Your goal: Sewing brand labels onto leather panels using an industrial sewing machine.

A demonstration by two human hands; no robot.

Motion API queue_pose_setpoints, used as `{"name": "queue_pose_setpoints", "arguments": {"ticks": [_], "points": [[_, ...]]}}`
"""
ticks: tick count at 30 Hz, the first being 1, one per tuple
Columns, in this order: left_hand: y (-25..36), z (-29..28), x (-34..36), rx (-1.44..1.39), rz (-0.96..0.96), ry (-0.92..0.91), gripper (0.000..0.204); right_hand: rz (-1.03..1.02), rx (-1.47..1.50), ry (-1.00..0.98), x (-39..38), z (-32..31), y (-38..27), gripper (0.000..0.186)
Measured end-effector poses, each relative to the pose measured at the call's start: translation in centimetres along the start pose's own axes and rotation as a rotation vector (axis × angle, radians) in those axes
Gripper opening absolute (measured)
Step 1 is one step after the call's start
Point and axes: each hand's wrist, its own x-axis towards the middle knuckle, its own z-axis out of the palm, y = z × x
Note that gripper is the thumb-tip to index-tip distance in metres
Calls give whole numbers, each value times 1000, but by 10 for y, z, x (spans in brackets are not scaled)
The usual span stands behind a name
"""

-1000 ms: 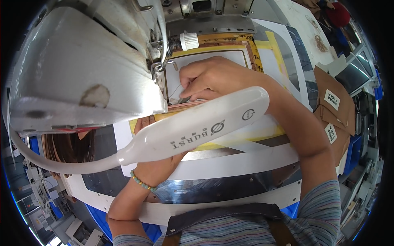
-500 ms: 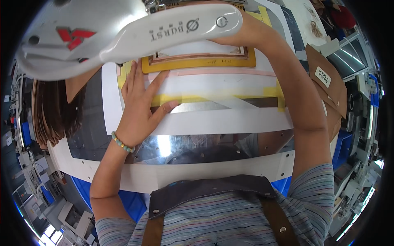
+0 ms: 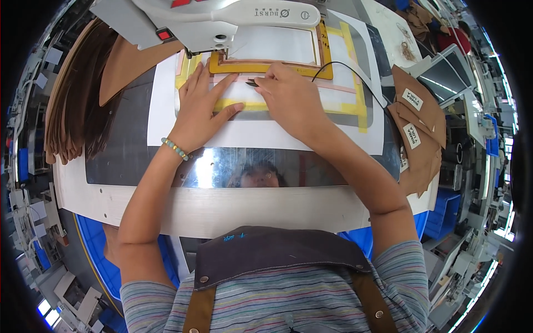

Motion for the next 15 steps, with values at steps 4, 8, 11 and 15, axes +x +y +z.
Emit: {"name": "queue_pose_setpoints", "arguments": {"ticks": [4, 8, 11, 15], "points": [[-3, 5, 0, 7, 18, 42, 67, 41, -57, 56, 4, 14, -13, 15], [-2, 5, 0, -18, 14, 48, 67, 106, -100, 47, 8, 21, -22, 16], [-1, 5, 1, -16, -1, 39, 67, 138, -93, 50, 10, 23, -27, 17], [-3, 4, 0, -24, -23, 33, 68, 156, -47, 68, 10, 27, -31, 18]]}}
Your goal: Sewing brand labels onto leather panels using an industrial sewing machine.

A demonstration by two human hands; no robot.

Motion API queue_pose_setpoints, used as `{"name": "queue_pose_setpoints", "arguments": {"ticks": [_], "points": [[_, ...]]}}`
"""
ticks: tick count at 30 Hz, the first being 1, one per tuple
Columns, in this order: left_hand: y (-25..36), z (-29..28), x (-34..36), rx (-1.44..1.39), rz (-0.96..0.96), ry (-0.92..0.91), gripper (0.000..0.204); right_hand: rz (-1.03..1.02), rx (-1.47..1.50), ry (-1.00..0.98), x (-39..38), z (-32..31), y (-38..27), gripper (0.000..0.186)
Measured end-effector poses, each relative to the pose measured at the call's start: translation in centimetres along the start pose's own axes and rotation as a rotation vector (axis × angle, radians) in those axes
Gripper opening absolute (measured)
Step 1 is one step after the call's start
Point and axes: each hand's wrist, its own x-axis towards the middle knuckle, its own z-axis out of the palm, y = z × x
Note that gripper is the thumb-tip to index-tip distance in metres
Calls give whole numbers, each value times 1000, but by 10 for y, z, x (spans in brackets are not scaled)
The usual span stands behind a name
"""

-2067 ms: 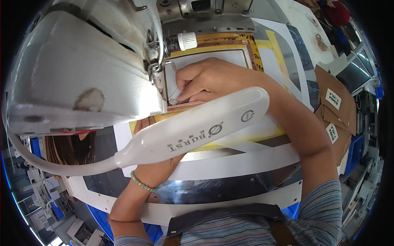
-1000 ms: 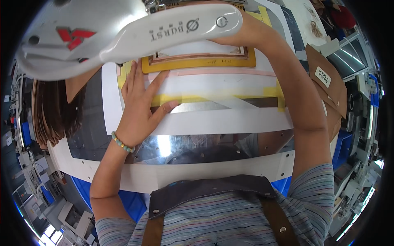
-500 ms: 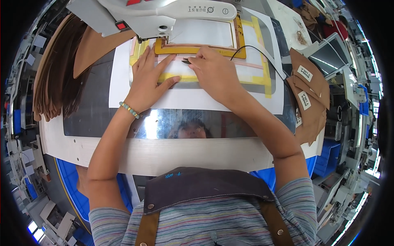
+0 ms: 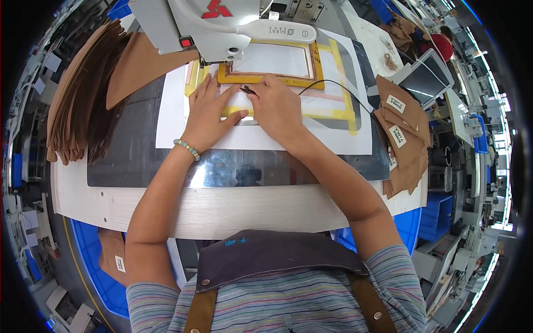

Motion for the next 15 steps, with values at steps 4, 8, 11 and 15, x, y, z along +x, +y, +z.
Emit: {"name": "queue_pose_setpoints", "arguments": {"ticks": [4, 8, 11, 15], "points": [[3, 0, -2, -17, 7, 3, 69, -7, 17, 21, -3, 1, 1, 16], [-2, 3, -5, -81, 57, 119, 55, 10, 87, 52, -7, -8, 2, 14], [-17, 3, -6, -174, 47, 205, 40, 34, 103, 73, -20, -41, 6, 15], [-15, -9, -2, -274, -9, 351, 27, 46, 10, 267, -47, -164, 26, 15]]}}
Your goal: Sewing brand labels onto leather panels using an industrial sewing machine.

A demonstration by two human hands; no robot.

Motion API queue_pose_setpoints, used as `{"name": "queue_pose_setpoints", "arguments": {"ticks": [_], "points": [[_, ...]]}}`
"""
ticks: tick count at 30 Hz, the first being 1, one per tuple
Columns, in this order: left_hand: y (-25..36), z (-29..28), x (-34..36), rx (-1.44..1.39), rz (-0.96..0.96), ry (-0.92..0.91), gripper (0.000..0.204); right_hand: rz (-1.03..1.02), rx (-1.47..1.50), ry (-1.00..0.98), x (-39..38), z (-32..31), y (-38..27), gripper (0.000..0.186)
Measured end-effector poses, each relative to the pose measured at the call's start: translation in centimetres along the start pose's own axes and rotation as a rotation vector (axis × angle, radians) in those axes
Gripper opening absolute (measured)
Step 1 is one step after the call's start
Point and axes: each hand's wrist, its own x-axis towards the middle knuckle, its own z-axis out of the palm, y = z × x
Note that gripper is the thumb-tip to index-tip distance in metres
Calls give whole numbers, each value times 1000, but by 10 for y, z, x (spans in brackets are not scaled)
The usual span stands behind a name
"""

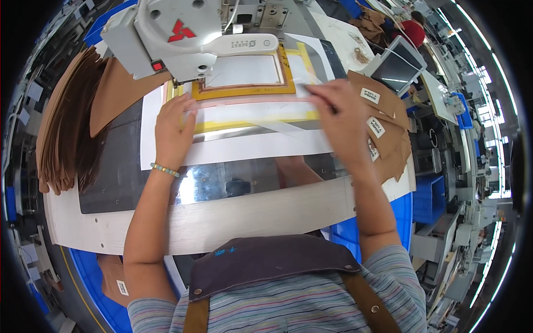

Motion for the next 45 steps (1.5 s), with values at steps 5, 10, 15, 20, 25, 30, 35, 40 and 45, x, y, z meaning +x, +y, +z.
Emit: {"name": "queue_pose_setpoints", "arguments": {"ticks": [5, 10, 15, 20, 25, 30, 35, 40, 45], "points": [[1, 4, 6, -98, -79, 8, 26, 230, -793, 477, -11, -210, 94, 38], [16, -5, 5, -103, -32, 52, 24, 619, -824, 459, -73, -251, 126, 64], [68, -34, 8, -411, -169, 37, 15, 581, 15, 205, -62, -181, 87, 42], [106, -71, 36, -784, -287, 209, 18, -29, 65, 132, 19, -121, -19, 38], [131, -92, 70, -985, -367, 192, 31, -496, -80, 31, 74, -51, -81, 45], [150, -89, 103, -1078, -375, 105, 39, -606, -147, 148, 122, 15, -76, 42], [160, -86, 121, -1111, -430, 81, 33, -631, -268, 244, 144, 39, -66, 40], [155, -86, 124, -1119, -467, 95, 26, -703, -256, 272, 150, 46, -76, 39], [159, -87, 125, -1134, -472, 86, 23, -762, -200, 242, 155, 53, -76, 38]]}}
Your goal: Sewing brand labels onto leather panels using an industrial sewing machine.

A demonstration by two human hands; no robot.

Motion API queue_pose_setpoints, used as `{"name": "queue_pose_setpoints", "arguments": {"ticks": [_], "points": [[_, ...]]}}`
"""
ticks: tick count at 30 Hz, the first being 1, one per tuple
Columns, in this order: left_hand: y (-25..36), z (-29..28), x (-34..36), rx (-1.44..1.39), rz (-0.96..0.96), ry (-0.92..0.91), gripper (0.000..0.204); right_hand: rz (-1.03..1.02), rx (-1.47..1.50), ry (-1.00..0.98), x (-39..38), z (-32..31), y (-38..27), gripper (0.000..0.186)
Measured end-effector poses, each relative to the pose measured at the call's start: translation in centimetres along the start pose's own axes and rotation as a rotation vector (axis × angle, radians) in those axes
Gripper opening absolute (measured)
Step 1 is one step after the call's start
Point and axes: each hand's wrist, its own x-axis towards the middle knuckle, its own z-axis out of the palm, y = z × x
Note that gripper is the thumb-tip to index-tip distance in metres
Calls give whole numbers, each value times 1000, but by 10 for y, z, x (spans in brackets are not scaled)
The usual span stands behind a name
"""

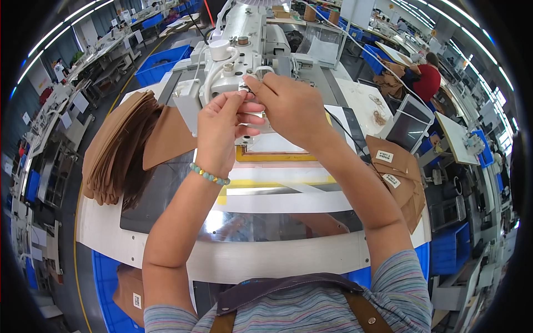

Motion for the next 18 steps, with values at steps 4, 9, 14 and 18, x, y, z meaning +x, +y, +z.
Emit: {"name": "queue_pose_setpoints", "arguments": {"ticks": [4, 9, 14, 18], "points": [[-1, 1, 1, -2, 2, 9, 23, 31, 30, -2, 1, 5, -2, 38], [-2, 1, 1, -1, -5, 12, 23, 37, 60, -12, 2, 6, -2, 38], [-4, 0, 2, -17, 1, 8, 22, 49, 53, -28, 3, 5, -4, 35], [-3, 0, 1, -25, 12, 12, 22, 40, 74, -9, 4, 4, -6, 34]]}}
